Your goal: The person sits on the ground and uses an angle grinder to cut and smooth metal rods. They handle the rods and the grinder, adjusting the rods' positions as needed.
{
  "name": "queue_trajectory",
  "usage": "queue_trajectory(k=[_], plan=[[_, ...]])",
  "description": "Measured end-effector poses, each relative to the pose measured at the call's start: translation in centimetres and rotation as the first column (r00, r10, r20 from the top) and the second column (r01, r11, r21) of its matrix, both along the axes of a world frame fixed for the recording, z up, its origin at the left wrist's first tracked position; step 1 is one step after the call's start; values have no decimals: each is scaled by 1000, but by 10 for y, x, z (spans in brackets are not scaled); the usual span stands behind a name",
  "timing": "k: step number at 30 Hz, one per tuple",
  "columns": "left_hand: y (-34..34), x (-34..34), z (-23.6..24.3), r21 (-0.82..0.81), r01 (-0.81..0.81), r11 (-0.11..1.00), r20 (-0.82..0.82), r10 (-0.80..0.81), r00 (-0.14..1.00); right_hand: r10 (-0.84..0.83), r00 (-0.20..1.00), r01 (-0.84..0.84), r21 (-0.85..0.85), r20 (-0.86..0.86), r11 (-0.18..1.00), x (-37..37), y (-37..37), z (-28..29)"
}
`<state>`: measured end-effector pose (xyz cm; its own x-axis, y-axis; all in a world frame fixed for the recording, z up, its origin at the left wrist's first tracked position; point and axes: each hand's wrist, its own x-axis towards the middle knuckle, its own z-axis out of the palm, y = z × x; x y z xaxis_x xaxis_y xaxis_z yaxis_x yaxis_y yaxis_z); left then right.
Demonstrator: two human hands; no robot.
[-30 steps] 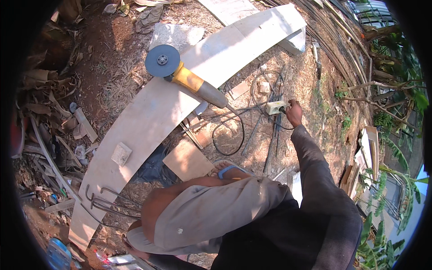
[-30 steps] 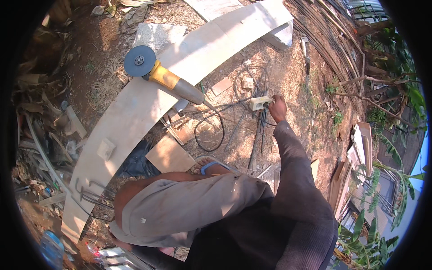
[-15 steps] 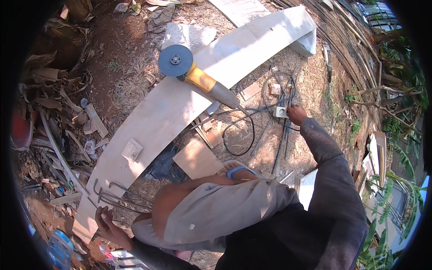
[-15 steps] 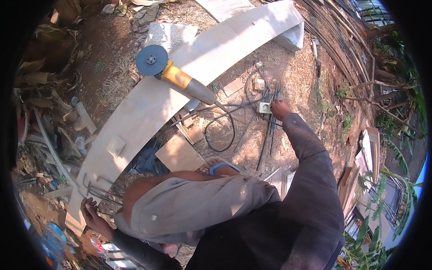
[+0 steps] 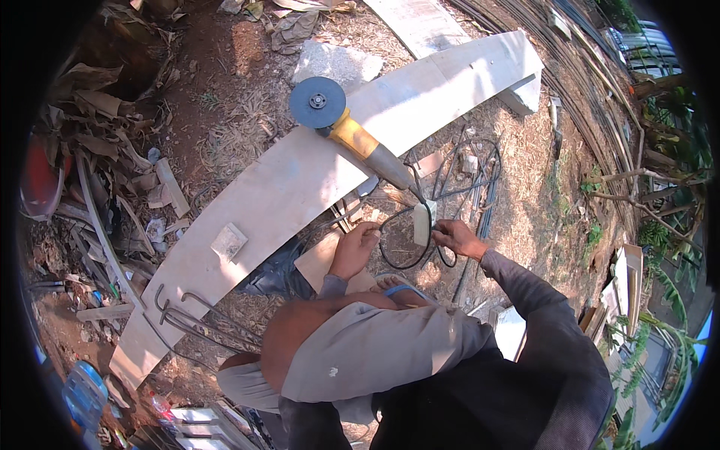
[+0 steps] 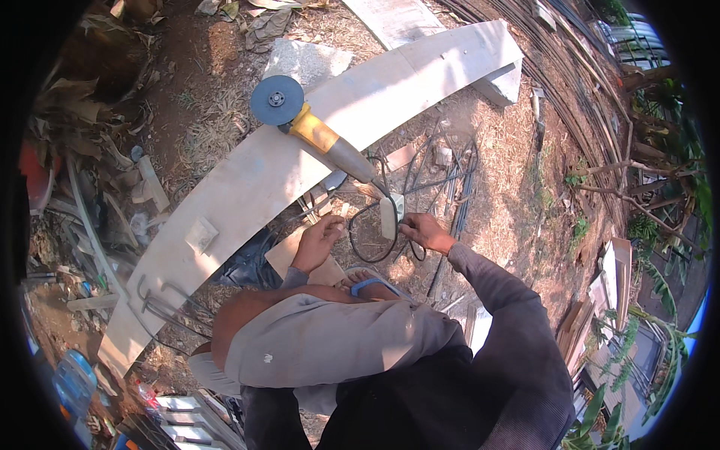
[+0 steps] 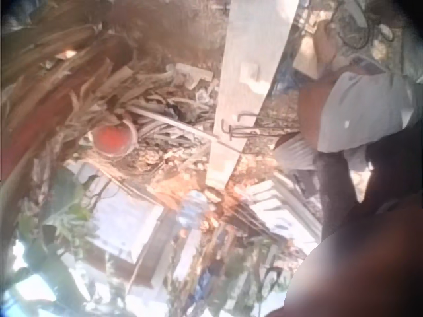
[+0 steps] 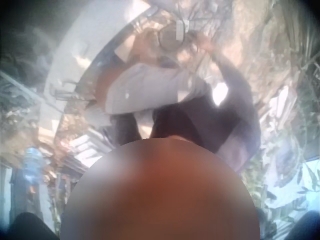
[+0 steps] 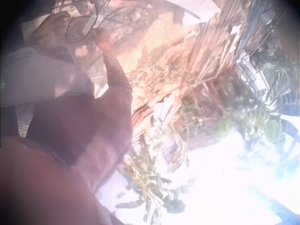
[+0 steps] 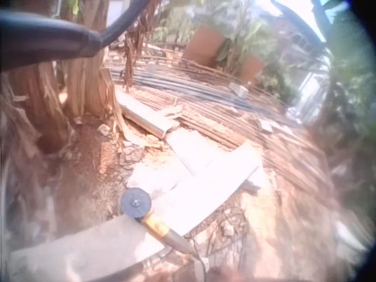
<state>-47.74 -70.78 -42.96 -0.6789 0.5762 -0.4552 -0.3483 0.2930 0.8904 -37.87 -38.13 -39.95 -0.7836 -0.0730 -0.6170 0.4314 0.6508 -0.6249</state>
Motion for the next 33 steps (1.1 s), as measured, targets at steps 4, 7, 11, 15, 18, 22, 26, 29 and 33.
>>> queue_trajectory(k=[4,7,11,15,18,22,26,29,33], plan=[[67,17,-26,269,-106,957,269,31,963,-133,975,175,-254,176,951,1,-21,-10],[80,36,-31,375,-209,903,380,56,923,-141,963,216,-348,228,912,3,-34,-13],[86,49,-28,304,-207,930,249,132,960,-128,952,227,-358,279,906,6,-41,-7],[85,52,-21,247,-286,926,130,260,957,-216,912,376,-500,350,780,5,-55,6],[74,51,-16,118,-376,919,33,375,926,-222,922,373,-581,317,723,6,-57,22],[39,41,-3,104,-478,872,288,434,854,-364,838,534,-473,406,701,23,-34,39],[-5,26,39,79,-172,982,235,149,961,-608,676,734,-310,416,605,19,27,67],[-65,-5,77,-117,1,993,370,43,928,-674,732,653,176,103,736,-26,91,132],[-135,-18,144,57,-116,992,403,83,911,-387,766,500,98,-513,861,-133,156,281]])
